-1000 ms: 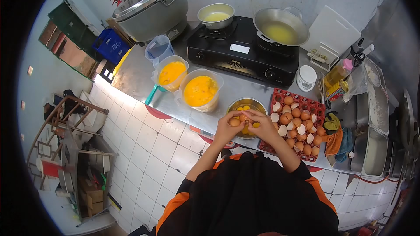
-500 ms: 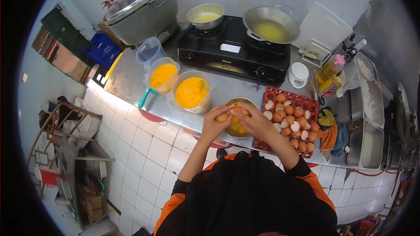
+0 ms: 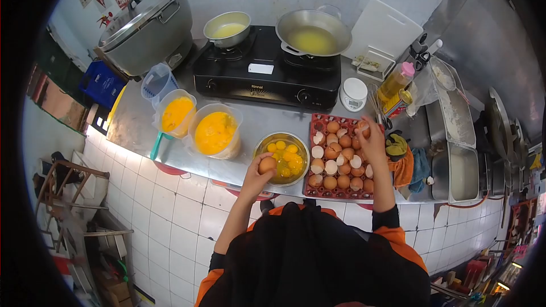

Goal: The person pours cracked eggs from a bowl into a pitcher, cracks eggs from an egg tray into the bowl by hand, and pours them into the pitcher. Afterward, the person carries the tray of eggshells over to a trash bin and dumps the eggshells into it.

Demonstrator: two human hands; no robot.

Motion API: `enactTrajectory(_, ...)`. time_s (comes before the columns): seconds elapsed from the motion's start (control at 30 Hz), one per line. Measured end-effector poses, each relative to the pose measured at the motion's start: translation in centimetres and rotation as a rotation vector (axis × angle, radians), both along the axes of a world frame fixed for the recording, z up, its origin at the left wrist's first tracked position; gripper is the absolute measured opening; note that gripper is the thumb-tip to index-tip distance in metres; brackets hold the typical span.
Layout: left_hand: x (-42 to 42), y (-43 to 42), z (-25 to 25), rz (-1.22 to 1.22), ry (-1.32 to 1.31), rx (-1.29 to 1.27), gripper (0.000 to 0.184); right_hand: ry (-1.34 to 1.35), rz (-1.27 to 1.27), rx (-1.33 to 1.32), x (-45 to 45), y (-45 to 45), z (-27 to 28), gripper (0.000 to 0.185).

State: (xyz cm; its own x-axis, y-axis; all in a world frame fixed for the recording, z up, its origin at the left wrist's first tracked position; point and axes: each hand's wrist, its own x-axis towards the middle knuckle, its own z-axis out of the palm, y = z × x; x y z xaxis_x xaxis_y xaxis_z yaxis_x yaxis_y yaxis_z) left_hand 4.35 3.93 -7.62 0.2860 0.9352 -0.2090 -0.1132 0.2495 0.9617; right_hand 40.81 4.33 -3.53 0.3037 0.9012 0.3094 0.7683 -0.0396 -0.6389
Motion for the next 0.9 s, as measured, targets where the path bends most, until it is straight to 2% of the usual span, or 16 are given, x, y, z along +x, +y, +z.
enactTrajectory(0.07, 0.0, -0.1, 0.5, -0.063, 0.01, -0.024, 0.05, -0.044, 0.02, -0.15, 2.9, 1.1, -2.6, 0.035)
enactTrajectory(0.17, 0.3, 0.0, 0.8, -0.042, 0.004, 0.0, 0.055, -0.373, -0.039, -0.039, 3.1, 2.1, -2.6, 0.037)
enactTrajectory(0.27, 0.6, 0.1, 0.6, -0.017, 0.003, 0.041, 0.056, -0.311, 0.112, 0.126, 0.6, 4.7, -2.7, 0.039)
enactTrajectory(0.37, 0.5, 0.4, -0.3, -0.021, -0.001, 0.074, 0.056, -0.206, 0.214, -0.468, -1.0, 8.3, -4.9, 0.045)
enactTrajectory(0.47, 0.1, 0.7, 0.2, -0.002, -0.014, 0.105, 0.054, -0.329, 0.168, -0.564, -2.2, 10.4, -6.1, 0.052)
enactTrajectory(0.6, -0.3, 0.7, 0.1, 0.035, 0.009, 0.092, 0.054, -0.123, 0.301, -0.636, -1.3, 11.6, -5.2, 0.053)
enactTrajectory(0.7, -0.3, 0.6, -1.1, 0.044, -0.048, 0.1, 0.054, -0.007, 0.238, -0.62, -0.6, 11.3, -4.9, 0.053)
enactTrajectory(0.73, -0.4, 0.7, -0.9, 0.038, -0.03, 0.114, 0.054, 0.013, 0.227, -0.527, -0.5, 11.0, -4.6, 0.047)
enactTrajectory(0.83, -0.1, 0.6, -0.9, 0.042, -0.006, 0.152, 0.054, 0.514, 0.349, -0.273, -1.5, 9.7, -2.5, 0.041)
enactTrajectory(0.87, 0.0, 0.7, -1.1, 0.048, -0.009, 0.167, 0.054, 0.804, 0.408, -0.323, -2.1, 9.1, -1.4, 0.039)
enactTrajectory(0.9, 0.2, 0.8, -1.3, 0.051, -0.011, 0.182, 0.053, 0.988, 0.441, -0.259, -3.7, 7.9, 0.4, 0.04)
